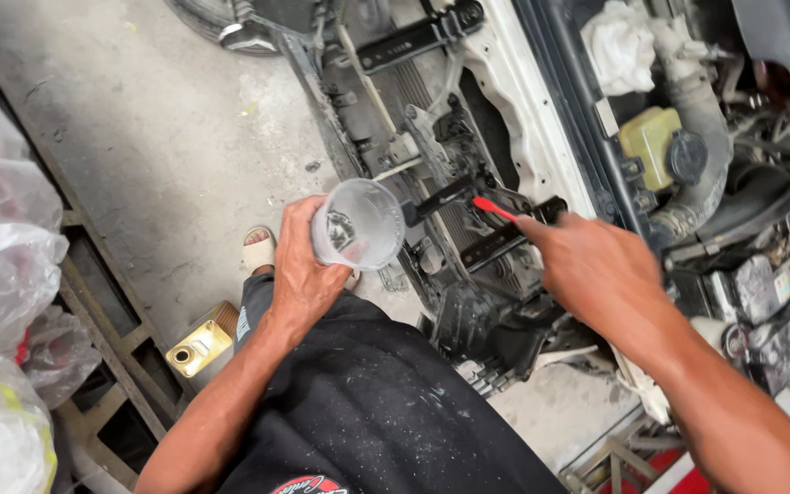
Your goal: The person scrubs the white front frame and radiator support of a car with a red brush, dipping the brush into a plastic cup of liquid held in the other hand, working along the frame rails and around brackets. They then wipe the frame and nearby engine parts with a white cloth.
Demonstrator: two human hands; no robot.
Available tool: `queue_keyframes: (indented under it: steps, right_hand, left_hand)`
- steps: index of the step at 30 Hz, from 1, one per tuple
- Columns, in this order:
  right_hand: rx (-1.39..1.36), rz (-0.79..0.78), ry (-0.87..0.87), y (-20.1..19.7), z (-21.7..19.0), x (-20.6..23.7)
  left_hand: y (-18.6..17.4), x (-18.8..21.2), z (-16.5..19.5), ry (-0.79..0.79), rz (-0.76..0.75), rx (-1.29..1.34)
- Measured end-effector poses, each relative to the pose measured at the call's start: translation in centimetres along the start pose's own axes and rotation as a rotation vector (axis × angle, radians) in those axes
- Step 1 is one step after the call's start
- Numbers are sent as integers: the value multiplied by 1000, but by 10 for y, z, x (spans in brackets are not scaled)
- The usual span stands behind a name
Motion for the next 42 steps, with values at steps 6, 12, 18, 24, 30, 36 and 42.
queue_keyframes:
  steps: [6, 12, 18, 24, 30, 36, 42]
  right_hand:
    - [-221, 40, 47, -30, -18, 35]
    - [-212, 70, -219, -31, -81, -7]
    - [-253, -16, -243, 2, -95, -30]
    - [-433, 93, 40, -25, -31, 2]
    - [-133, 205, 241, -9, -5, -5]
    - [8, 190, 224, 40, 0, -10]
    - [37, 163, 222, 20, -12, 3]
  left_hand:
    - [-4, 1, 7, 172, 26, -53]
    - [7, 2, 19, 348, -30, -113]
    - [12, -5, 16, 355, -69, -146]
    - [8, -21, 3, 288, -45, -73]
    - [12, -30, -15, 209, -41, -52]
    - [17, -29, -19, 200, -31, -57]
    - [19, -26, -24, 160, -30, -20]
Point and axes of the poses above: each hand's wrist, its own x-axis away from the middle knuckle, its own y-axis out of the palm, z = x × y, the point moved 6 cm from there along -x, towards the middle knuckle, and after that the axes turned 1 degree about x, right-handed, at the moved point
